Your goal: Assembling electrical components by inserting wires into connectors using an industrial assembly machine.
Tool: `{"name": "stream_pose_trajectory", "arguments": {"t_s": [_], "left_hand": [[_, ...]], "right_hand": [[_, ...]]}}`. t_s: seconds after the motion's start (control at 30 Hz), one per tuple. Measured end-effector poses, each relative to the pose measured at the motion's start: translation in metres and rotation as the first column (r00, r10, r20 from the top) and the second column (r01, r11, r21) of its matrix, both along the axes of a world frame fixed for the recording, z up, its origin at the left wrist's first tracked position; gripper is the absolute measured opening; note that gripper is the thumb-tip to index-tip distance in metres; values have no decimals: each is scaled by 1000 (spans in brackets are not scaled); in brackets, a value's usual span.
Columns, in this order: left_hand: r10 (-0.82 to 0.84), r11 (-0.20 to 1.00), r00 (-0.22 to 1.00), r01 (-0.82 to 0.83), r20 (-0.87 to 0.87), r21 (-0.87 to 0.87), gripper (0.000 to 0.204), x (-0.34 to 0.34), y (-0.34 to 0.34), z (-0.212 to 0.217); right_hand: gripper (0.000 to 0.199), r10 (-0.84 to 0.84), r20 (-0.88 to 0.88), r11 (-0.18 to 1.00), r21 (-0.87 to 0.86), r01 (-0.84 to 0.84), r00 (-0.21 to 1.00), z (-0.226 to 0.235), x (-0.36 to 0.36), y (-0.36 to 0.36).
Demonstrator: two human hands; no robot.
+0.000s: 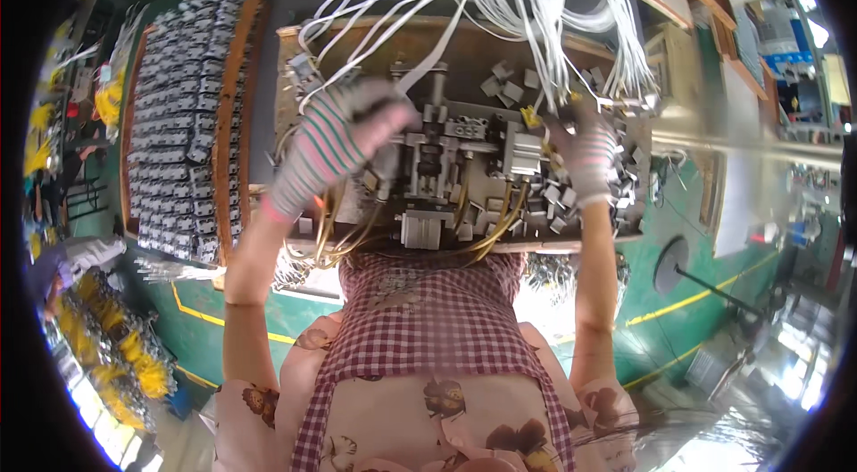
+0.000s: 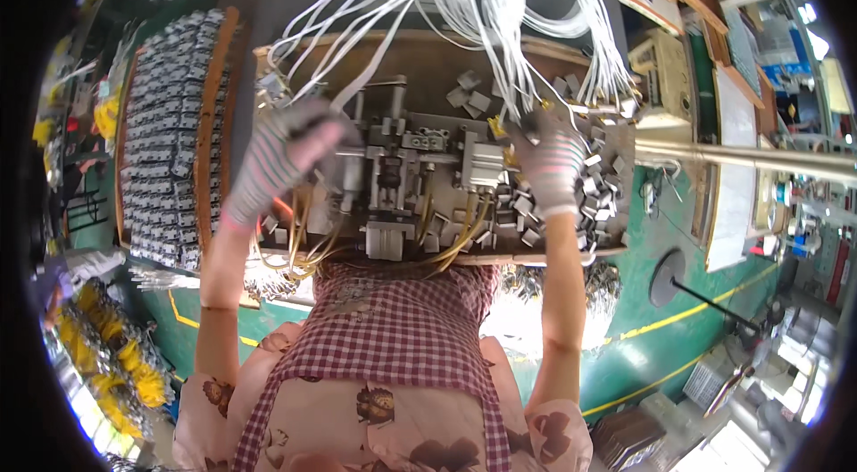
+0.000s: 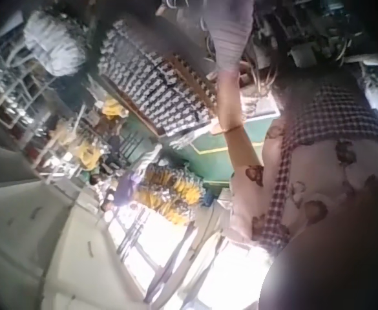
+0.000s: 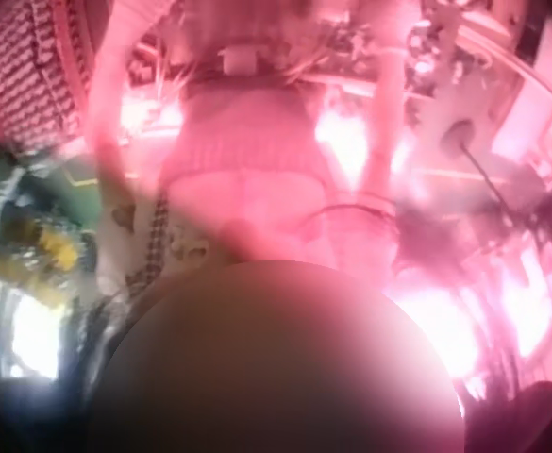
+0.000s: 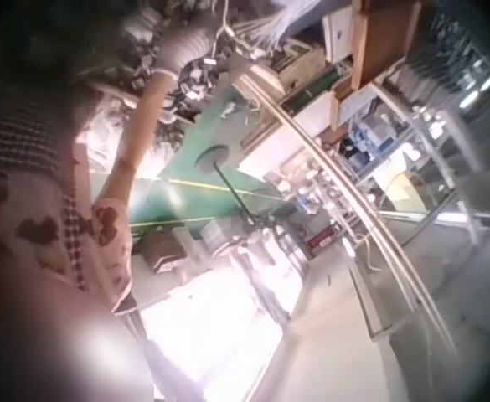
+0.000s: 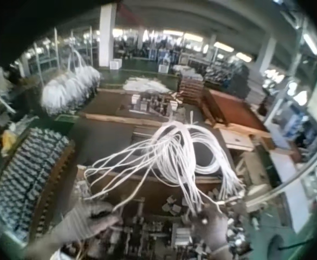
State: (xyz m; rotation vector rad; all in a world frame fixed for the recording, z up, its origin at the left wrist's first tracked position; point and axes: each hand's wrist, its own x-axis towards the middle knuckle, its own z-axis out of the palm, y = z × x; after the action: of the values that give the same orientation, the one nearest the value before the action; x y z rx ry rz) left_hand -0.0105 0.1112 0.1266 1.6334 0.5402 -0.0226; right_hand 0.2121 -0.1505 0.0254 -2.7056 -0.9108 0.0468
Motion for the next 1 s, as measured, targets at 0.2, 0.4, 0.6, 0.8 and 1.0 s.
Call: {"name": "stream_pose_trajectory", "arguments": {"t_s": [0.2,0.4,0.6,0.8,1.0], "left_hand": [[35,261,999,-28,20,965,46,-72,76,-39],[439,-41,789,-461,430,886,45,-197,111,14],[748,66,602,-486,279,871,45,-495,208,-76],[833,454,550,-630,-51,630,66,-495,264,-104],[897,396,441,-834,34,385,54,-498,269,-80]], "right_hand": [[36,183,-694,811,507,292,697,66,-39,-10],[46,452,-451,868,421,-264,770,102,-78,-62],[39,550,-20,831,-88,-549,835,59,-39,-65],[41,545,-230,838,126,-531,806,93,-80,-21],[43,583,-305,812,181,-555,753,113,-84,-19]]}}
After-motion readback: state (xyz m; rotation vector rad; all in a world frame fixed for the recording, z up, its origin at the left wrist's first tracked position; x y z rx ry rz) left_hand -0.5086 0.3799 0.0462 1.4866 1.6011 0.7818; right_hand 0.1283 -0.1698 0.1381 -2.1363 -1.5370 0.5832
